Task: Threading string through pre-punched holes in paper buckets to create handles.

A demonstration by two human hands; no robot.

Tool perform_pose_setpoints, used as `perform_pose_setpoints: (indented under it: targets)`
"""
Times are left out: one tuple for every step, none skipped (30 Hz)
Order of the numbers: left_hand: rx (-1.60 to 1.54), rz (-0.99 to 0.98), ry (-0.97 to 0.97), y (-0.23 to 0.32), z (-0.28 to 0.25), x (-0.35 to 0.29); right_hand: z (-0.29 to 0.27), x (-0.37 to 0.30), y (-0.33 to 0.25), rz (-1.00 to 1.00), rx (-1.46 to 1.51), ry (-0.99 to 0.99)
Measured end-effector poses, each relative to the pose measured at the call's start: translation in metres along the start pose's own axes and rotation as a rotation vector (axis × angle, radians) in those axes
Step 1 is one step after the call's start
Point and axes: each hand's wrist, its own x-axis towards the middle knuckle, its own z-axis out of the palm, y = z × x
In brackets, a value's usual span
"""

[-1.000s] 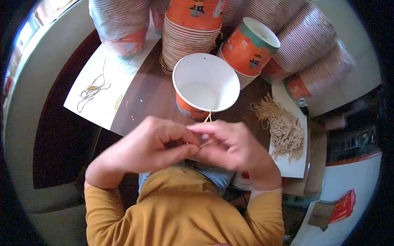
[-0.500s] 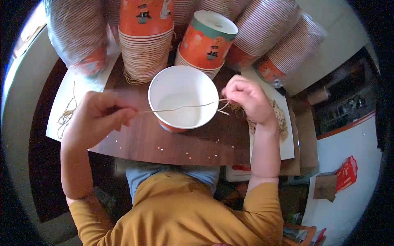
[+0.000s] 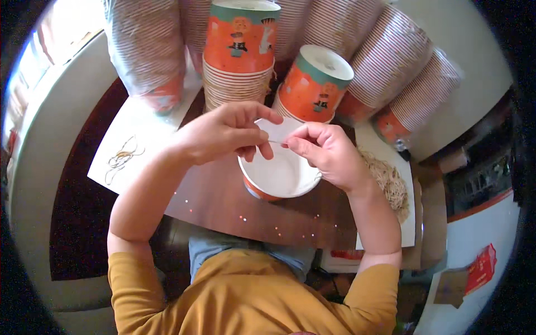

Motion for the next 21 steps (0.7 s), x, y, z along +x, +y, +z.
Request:
perform_pose_setpoints:
  targets:
    - [-0.044,-0.02,-0.02,-0.005,-0.001,0.0,-0.001,0.001,0.008,-0.046,-0.025,0.017]
    - [-0.042,-0.02,-0.015,-0.007,-0.002,-0.001,-0.002,0.003,0.013,-0.09,-0.051,0.035]
    - [-0.055,-0.029,-0.024,-0.008,-0.003,-0.002,-0.003,0.004,0.014,-0.091,-0.049,0.03]
    - [-0.069,-0.039,-0.034,-0.009,-0.004,-0.003,-0.004,0.006,0.015,-0.115,-0.097,0.052]
    - [-0.07,-0.04,-0.03,-0.009,-0.004,-0.005,-0.004,0.007,0.016,-0.138,-0.144,0.073]
    - [-0.061,-0.05,-0.016,-0.007,-0.005,-0.006,-0.006,0.009,0.017,-0.139,-0.144,0.071]
    - [-0.052,-0.059,-0.003,-0.006,-0.005,-0.007,-0.007,0.01,0.018,-0.096,-0.177,0.051]
    - [-0.053,-0.06,-0.001,-0.007,-0.005,-0.007,-0.008,0.012,0.018,-0.053,-0.211,0.03]
    - [0.012,-0.01,0.007,-0.007,-0.004,-0.005,-0.006,0.014,0.018,-0.051,-0.21,0.029]
    - [0.075,0.041,0.015,-0.008,-0.002,-0.004,-0.002,0.017,0.017,-0.042,-0.203,-0.008]
    - [0.073,0.039,0.014,-0.007,0.0,-0.004,0.002,0.018,0.016,-0.032,-0.195,-0.045]
    - [0.135,0.062,0.075,-0.005,0.002,-0.003,0.005,0.019,0.015,-0.03,-0.194,-0.045]
    - [0.198,0.086,0.135,-0.004,0.003,-0.004,0.007,0.02,0.013,-0.083,-0.174,-0.026]
    - [0.196,0.084,0.135,-0.002,0.004,-0.006,0.009,0.02,0.012,-0.136,-0.154,-0.006]
    - [0.232,0.08,0.182,-0.001,0.004,-0.008,0.008,0.021,0.013,-0.135,-0.154,-0.004]
    - [0.268,0.077,0.23,-0.001,0.004,-0.009,0.007,0.022,0.014,-0.095,-0.113,0.009]
    - [0.269,0.076,0.227,-0.002,0.003,-0.01,0.007,0.022,0.015,-0.055,-0.072,0.022]
    - [0.259,0.041,0.244,-0.004,0.001,-0.013,0.005,0.023,0.015,-0.053,-0.07,0.023]
    - [0.249,0.005,0.26,-0.007,-0.002,-0.015,0.003,0.025,0.015,0.023,-0.09,0.001]
    - [0.249,0.002,0.258,-0.012,-0.005,-0.015,0.001,0.027,0.015,0.099,-0.111,-0.02]
    - [0.335,0.039,0.285,-0.019,-0.008,-0.014,0.0,0.029,0.02,0.1,-0.109,-0.018]
